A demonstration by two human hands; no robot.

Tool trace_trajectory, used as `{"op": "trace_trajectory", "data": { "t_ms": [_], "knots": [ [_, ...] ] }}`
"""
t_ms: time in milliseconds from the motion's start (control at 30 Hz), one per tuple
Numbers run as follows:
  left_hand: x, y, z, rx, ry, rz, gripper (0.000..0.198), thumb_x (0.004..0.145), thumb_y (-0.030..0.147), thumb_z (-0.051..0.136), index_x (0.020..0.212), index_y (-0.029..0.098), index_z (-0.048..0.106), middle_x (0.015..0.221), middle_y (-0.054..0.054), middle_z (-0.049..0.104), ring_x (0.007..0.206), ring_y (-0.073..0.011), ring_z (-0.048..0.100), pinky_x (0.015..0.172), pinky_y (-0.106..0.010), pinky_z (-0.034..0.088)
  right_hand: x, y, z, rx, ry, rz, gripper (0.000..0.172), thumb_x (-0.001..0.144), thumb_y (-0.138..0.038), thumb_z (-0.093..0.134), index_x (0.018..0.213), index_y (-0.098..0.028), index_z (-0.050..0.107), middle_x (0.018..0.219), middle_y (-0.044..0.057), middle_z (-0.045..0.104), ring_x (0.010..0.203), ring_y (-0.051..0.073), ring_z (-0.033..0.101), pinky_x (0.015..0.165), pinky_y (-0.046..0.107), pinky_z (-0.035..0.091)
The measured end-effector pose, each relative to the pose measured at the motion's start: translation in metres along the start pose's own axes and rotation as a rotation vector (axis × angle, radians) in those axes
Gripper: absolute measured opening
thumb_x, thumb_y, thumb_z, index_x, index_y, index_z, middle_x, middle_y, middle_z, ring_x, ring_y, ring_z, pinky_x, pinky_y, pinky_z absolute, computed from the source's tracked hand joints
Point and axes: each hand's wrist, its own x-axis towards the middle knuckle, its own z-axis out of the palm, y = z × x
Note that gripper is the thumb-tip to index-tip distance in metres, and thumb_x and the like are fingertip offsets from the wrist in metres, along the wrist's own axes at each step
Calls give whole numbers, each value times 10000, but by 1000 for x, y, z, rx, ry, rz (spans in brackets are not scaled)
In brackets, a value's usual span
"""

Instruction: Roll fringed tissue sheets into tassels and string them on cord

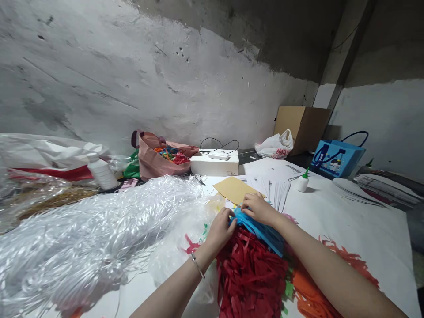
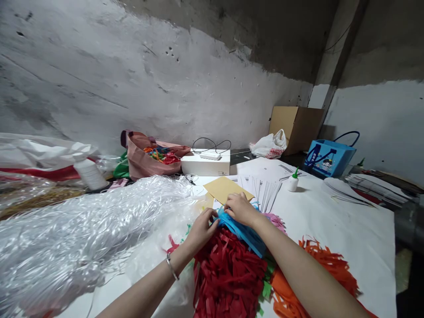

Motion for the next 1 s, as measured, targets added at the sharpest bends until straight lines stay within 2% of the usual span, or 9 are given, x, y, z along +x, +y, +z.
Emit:
{"op": "trace_trajectory", "data": {
  "t_ms": [233,333,367,500,567,667,700,833,1000],
  "knots": [
    [0,-14,5,19,21,-72,231,951,347,623,1083,158,637,1006,-44,675,865,-187,663,783,-387,566,-1,-4,-7,0,9,24,88,928,-236,642,895,-163,678,961,21,667,1013,215,615,947,434,435],
    [-1,-15,5,-12,36,-93,246,960,340,613,1124,157,623,984,-38,676,823,-177,666,748,-369,573,-1,-9,-9,-13,28,32,81,916,-198,626,943,-170,697,1004,61,670,1067,236,602,954,434,411],
    [-1,-14,4,-25,45,-100,252,964,338,608,1138,157,617,972,-35,675,804,-172,666,735,-362,574,-1,-12,-10,-20,36,25,128,910,-204,630,1016,-174,695,1061,81,667,1110,246,586,971,438,398],
    [-1,-9,2,-74,94,-112,272,970,332,597,1178,157,597,927,-21,669,770,-167,661,731,-363,570,7,-24,-3,-64,1,-72,492,848,-263,700,1318,-192,570,1332,126,594,1285,273,488,1105,471,294],
    [-1,-5,2,-93,120,-116,266,966,325,603,1171,157,597,911,-16,666,776,-170,660,746,-371,567,14,-29,4,-103,-54,-102,447,858,-225,678,1291,-159,589,1292,144,628,1262,277,521,1130,495,267],
    [-1,-1,3,-106,176,-144,255,956,319,615,1153,158,599,933,-21,660,798,-175,655,758,-377,562,28,-31,15,-157,-152,-105,188,927,-216,623,1089,-136,674,1065,91,714,1082,243,639,1079,507,363],
    [-1,0,4,-107,199,-161,259,952,321,619,1153,159,597,955,-26,658,802,-175,652,755,-375,561,32,-31,17,-167,-180,-103,148,946,-246,621,1031,-141,682,1020,63,717,1032,227,658,1048,499,409],
    [-2,2,9,-121,253,-206,273,941,329,633,1150,158,592,997,-36,649,765,-159,638,708,-348,560,39,-27,15,-178,-227,-83,195,974,-335,614,1023,-155,671,1074,51,695,1006,201,664,945,447,519],
    [-5,12,9,-144,238,-144,201,943,272,622,1105,154,596,961,-22,650,765,-157,640,723,-345,555,38,-19,-3,-160,-228,13,240,981,-348,602,1126,-161,643,1112,58,675,963,199,670,857,406,567]
  ]
}}
